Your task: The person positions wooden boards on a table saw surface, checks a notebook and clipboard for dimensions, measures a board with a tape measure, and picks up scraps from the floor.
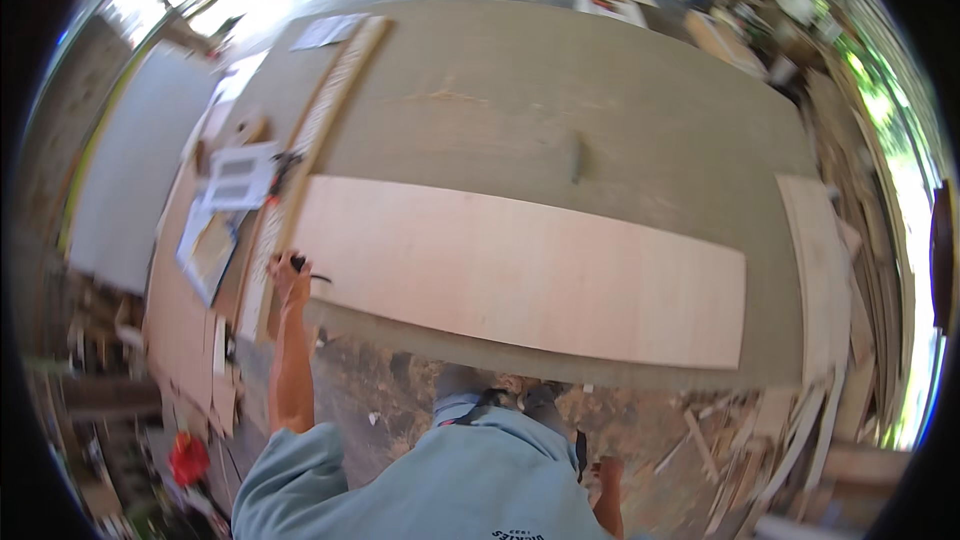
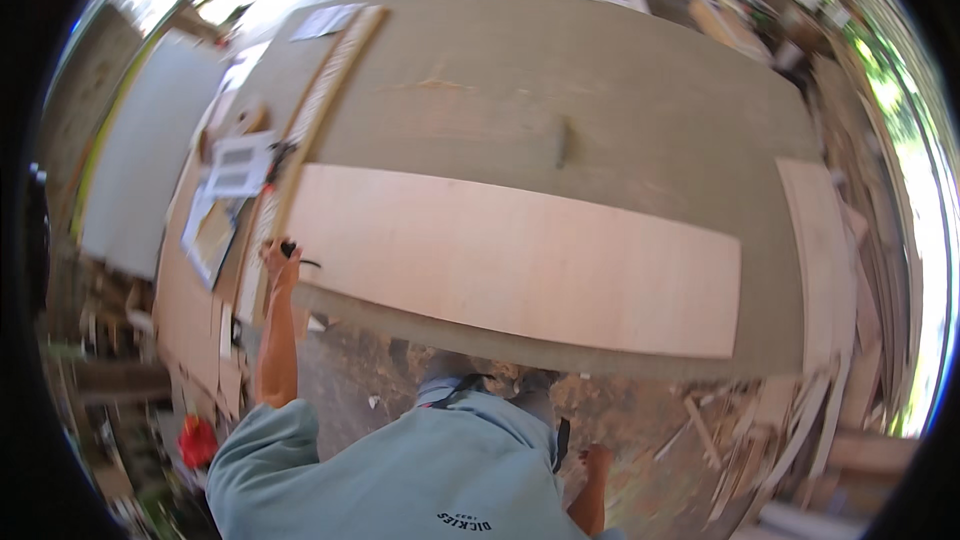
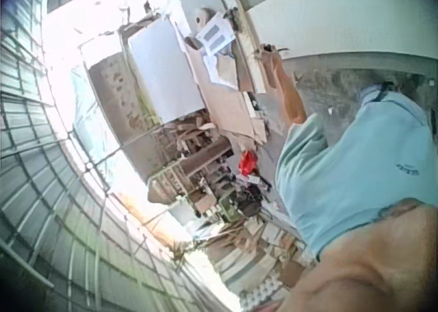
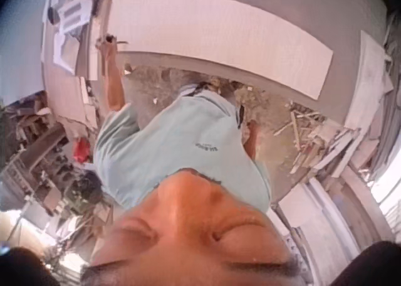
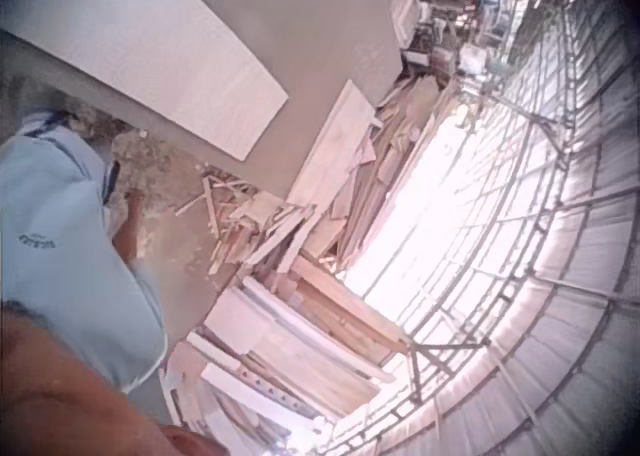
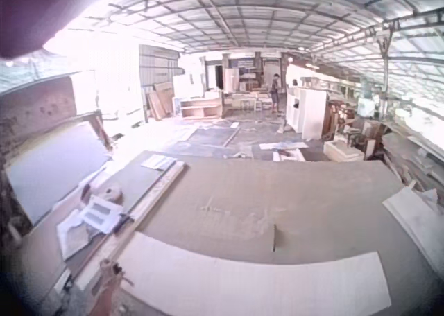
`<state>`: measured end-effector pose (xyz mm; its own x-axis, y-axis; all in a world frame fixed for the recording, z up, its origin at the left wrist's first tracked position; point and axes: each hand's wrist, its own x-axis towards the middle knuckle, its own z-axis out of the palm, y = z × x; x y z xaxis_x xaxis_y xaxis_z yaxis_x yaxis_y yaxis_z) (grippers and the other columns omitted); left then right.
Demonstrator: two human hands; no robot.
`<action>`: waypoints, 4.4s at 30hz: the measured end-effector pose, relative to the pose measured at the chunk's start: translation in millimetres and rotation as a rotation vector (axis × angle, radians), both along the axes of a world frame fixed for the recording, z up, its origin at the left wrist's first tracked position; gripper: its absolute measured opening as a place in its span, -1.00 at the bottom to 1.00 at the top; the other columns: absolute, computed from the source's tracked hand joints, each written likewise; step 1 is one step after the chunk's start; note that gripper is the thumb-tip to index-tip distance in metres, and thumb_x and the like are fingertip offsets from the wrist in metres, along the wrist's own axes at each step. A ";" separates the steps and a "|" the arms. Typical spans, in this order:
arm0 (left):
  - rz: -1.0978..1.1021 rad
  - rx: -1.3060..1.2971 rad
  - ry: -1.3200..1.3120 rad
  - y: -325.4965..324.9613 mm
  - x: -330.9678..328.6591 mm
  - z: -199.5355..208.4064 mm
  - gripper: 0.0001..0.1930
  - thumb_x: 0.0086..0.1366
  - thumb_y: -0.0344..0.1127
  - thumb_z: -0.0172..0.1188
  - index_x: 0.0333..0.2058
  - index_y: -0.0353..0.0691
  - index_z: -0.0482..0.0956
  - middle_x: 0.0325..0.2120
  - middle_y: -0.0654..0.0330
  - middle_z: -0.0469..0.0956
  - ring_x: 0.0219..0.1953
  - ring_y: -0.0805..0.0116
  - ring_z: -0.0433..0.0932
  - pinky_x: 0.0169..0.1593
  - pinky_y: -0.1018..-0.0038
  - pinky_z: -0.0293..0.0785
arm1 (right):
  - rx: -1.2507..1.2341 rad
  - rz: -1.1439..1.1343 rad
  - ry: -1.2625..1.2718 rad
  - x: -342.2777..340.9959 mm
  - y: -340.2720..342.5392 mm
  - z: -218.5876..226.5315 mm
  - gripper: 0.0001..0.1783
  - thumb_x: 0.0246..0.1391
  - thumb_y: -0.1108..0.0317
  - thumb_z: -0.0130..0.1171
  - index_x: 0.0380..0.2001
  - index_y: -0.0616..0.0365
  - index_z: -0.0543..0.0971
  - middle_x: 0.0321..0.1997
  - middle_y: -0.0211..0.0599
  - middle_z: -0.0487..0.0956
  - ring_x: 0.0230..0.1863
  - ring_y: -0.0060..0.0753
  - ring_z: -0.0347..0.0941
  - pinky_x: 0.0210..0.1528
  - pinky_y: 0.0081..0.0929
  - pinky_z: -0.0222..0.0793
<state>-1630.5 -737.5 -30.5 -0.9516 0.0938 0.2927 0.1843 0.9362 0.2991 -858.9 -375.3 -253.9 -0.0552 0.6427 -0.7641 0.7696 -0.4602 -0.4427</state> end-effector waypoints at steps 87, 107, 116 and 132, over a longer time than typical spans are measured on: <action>-0.301 -0.474 -0.439 121.4 192.6 41.8 0.08 -0.07 -0.61 0.19 0.39 0.26 -0.11 0.38 -0.19 -0.19 0.38 -0.25 -0.05 0.32 0.04 0.17 | 1.227 0.701 0.378 -201.3 204.6 204.9 -0.51 0.11 0.14 0.08 0.03 0.24 0.46 0.25 -0.01 0.32 0.26 0.06 0.19 0.25 0.00 0.11; -0.417 -0.522 -0.669 116.4 97.3 26.3 0.22 -0.09 -0.79 0.07 0.33 0.70 -0.18 0.42 0.01 -0.45 0.40 -0.34 -0.31 0.22 -0.45 -0.07 | 1.088 1.187 0.057 -273.6 142.2 205.3 -0.25 0.15 -0.20 -0.02 0.24 0.12 0.36 0.46 -0.02 0.04 0.47 0.05 -0.11 0.44 0.07 -0.26; -0.406 -0.543 -0.672 136.0 76.8 27.5 0.23 -0.12 -0.78 0.13 0.35 0.63 -0.17 0.42 -0.01 -0.47 0.41 -0.32 -0.34 0.23 -0.41 -0.04 | 1.048 1.178 0.062 -296.5 159.7 209.8 -0.28 0.15 -0.14 0.02 0.24 0.12 0.37 0.47 -0.03 0.02 0.48 0.03 -0.13 0.46 0.03 -0.28; -0.371 -0.438 -0.691 165.1 39.4 26.3 0.05 0.11 -0.72 -0.04 0.31 0.75 -0.10 0.43 0.09 -0.43 0.42 -0.25 -0.31 0.27 -0.41 -0.14 | 0.986 1.194 0.013 -338.4 190.1 217.9 -0.25 0.10 -0.05 0.15 0.27 0.14 0.31 0.48 -0.05 0.00 0.49 0.02 -0.17 0.47 -0.02 -0.28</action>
<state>-1591.1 -572.4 -4.2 -0.7883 0.3992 -0.4682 0.4093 0.9084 0.0854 -1197.2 -185.2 -36.1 -0.8884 0.4529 -0.0744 0.4582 0.8661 -0.2000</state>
